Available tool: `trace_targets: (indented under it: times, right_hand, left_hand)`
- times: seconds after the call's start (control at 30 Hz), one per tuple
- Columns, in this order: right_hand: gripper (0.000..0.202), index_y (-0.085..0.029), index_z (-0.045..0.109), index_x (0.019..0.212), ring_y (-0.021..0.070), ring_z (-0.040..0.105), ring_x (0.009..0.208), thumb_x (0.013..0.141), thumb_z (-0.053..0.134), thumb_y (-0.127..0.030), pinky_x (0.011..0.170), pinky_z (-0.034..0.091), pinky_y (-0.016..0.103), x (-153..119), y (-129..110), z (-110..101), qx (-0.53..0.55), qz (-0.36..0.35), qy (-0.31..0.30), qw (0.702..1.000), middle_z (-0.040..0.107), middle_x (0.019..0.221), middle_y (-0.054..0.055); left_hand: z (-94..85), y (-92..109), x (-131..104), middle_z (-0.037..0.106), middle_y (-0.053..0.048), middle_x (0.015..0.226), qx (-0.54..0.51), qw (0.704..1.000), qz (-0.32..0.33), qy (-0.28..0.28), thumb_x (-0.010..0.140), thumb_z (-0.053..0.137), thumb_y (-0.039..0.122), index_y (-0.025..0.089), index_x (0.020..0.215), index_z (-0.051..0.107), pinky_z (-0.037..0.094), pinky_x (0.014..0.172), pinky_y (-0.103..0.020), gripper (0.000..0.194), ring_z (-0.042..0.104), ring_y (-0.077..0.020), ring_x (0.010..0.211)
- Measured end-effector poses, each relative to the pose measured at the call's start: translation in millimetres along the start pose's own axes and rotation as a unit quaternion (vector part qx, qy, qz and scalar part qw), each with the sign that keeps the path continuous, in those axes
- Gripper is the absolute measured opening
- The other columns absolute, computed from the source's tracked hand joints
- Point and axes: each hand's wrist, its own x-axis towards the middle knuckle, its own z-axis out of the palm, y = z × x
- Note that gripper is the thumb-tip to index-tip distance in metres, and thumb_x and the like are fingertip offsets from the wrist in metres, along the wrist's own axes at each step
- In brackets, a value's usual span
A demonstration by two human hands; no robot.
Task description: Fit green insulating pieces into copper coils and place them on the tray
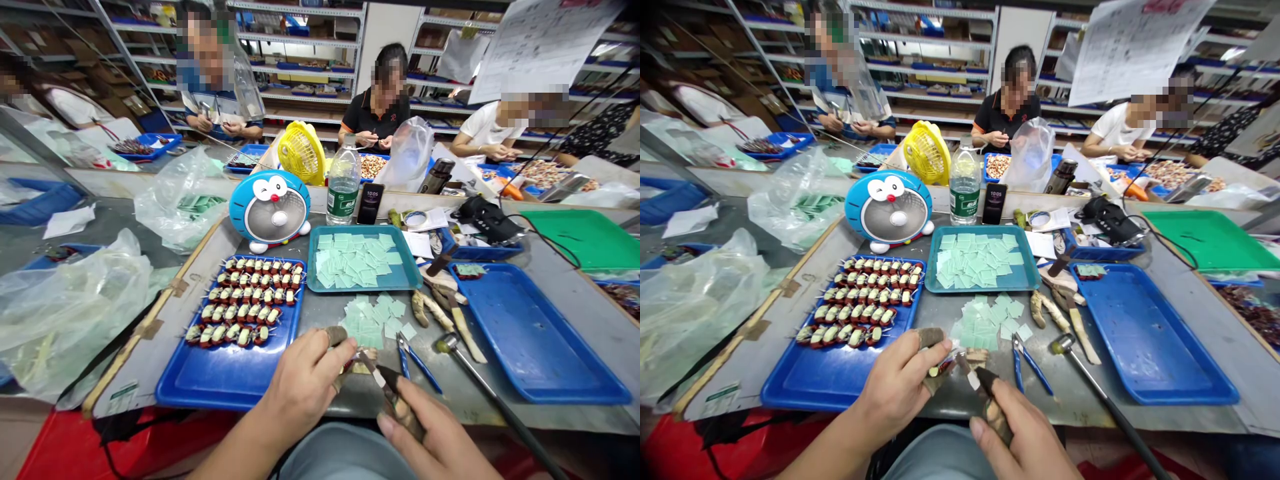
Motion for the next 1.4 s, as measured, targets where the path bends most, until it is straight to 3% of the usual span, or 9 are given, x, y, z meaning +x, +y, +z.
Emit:
trace_targets:
  times: [0.2, 0.4, 0.57, 0.67, 0.73, 0.93, 1.07, 1.17, 1.4]
  right_hand:
    - [0.013, -0.022, 0.053, 0.109, 0.0175, 0.066, 0.083, 0.098, 0.055, -0.028, 0.074, 0.054, 0.026, 3.0, -2.0, -9.0, -0.077, -0.091, 0.056, 0.991, 0.064, 0.093, 0.005]
    - [0.016, -0.022, 0.043, 0.085, 0.0162, 0.055, 0.069, 0.095, 0.053, -0.014, 0.061, 0.045, 0.027, 10.7, -9.7, -24.7, -0.126, -0.149, 0.051, 0.979, 0.053, 0.079, 0.002]
    - [0.011, -0.022, 0.045, 0.091, 0.0176, 0.056, 0.072, 0.096, 0.052, -0.017, 0.063, 0.047, 0.028, 11.3, -9.4, -17.3, -0.12, -0.152, 0.061, 0.979, 0.054, 0.08, 0.002]
    - [0.008, -0.022, 0.048, 0.101, 0.019, 0.059, 0.08, 0.097, 0.055, -0.022, 0.07, 0.052, 0.03, 10.4, -3.9, -19.1, -0.114, -0.143, 0.065, 0.981, 0.057, 0.087, 0.004]
    - [0.009, -0.022, 0.049, 0.105, 0.0208, 0.06, 0.088, 0.098, 0.055, -0.024, 0.075, 0.053, 0.032, 11.4, 0.0, -26.5, -0.131, -0.134, 0.064, 0.98, 0.058, 0.097, 0.007]
    - [0.003, -0.022, 0.05, 0.102, 0.0227, 0.055, 0.101, 0.102, 0.05, -0.025, 0.084, 0.05, 0.038, 24.6, -7.7, -53.5, -0.148, -0.13, 0.008, 0.98, 0.055, 0.117, 0.01]
    - [0.006, -0.023, 0.051, 0.106, 0.0221, 0.053, 0.1, 0.104, 0.049, -0.027, 0.085, 0.048, 0.038, 31.2, -19.1, -57.5, -0.124, -0.113, -0.06, 0.984, 0.055, 0.111, 0.008]
    - [0.008, -0.022, 0.051, 0.099, 0.0205, 0.053, 0.092, 0.104, 0.048, -0.028, 0.08, 0.046, 0.035, 33.1, -20.9, -53.9, -0.113, -0.102, -0.092, 0.984, 0.054, 0.099, 0.005]
    - [0.01, -0.021, 0.049, 0.092, 0.0188, 0.053, 0.086, 0.1, 0.054, -0.023, 0.073, 0.041, 0.03, 33.7, -24.2, -47.5, -0.128, -0.115, -0.063, 0.983, 0.054, 0.091, 0.003]
  left_hand:
    - [-3.7, 8.7, 7.1, 0.066, -0.008, 0.105, -0.186, 0.976, -0.111, 0.007, 0.082, 0.078, 0.018, 0.021, 0.124, 0.059, 0.055, 0.08, -0.03, 0.046, 0.066, -0.019, 0.092]
    - [-3.5, 21.0, 4.9, 0.071, -0.007, 0.108, -0.454, 0.841, -0.288, -0.064, 0.078, 0.084, 0.031, 0.022, 0.12, 0.058, 0.057, 0.079, -0.029, 0.05, 0.071, -0.02, 0.091]
    - [-3.7, 16.7, 4.6, 0.067, -0.008, 0.118, -0.306, 0.934, -0.176, -0.055, 0.084, 0.076, 0.026, 0.025, 0.133, 0.056, 0.051, 0.092, -0.034, 0.052, 0.066, -0.0218, 0.104]
    - [-5.3, 13.6, 2.6, 0.066, -0.009, 0.12, -0.296, 0.94, -0.158, -0.054, 0.093, 0.067, 0.028, 0.025, 0.134, 0.056, 0.049, 0.095, -0.035, 0.043, 0.064, -0.0223, 0.108]
    - [-4.8, 13.8, -0.3, 0.069, -0.009, 0.114, -0.371, 0.898, -0.225, -0.07, 0.099, 0.057, 0.039, 0.024, 0.129, 0.058, 0.05, 0.092, -0.035, 0.034, 0.067, -0.0225, 0.104]
    - [13.1, 26.0, -5.6, 0.074, -0.011, 0.085, -0.679, 0.631, -0.369, -0.071, 0.098, 0.037, 0.068, 0.016, 0.105, 0.053, 0.052, 0.061, -0.029, 0.054, 0.067, -0.016, 0.059]
    - [20.0, 38.4, -2.8, 0.072, -0.011, 0.071, -0.721, 0.561, -0.405, -0.038, 0.095, 0.033, 0.073, 0.015, 0.092, 0.053, 0.049, 0.056, -0.026, 0.062, 0.061, -0.0134, 0.049]
    - [16.8, 41.7, -3.4, 0.072, -0.01, 0.072, -0.72, 0.561, -0.407, -0.027, 0.096, 0.034, 0.072, 0.015, 0.093, 0.055, 0.048, 0.058, -0.025, 0.062, 0.06, -0.0119, 0.05]
    - [9.5, 18.9, -14.1, 0.072, -0.011, 0.087, -0.696, 0.627, -0.34, -0.088, 0.086, 0.055, 0.073, 0.014, 0.113, 0.058, 0.047, 0.063, -0.023, 0.065, 0.061, -0.0128, 0.066]
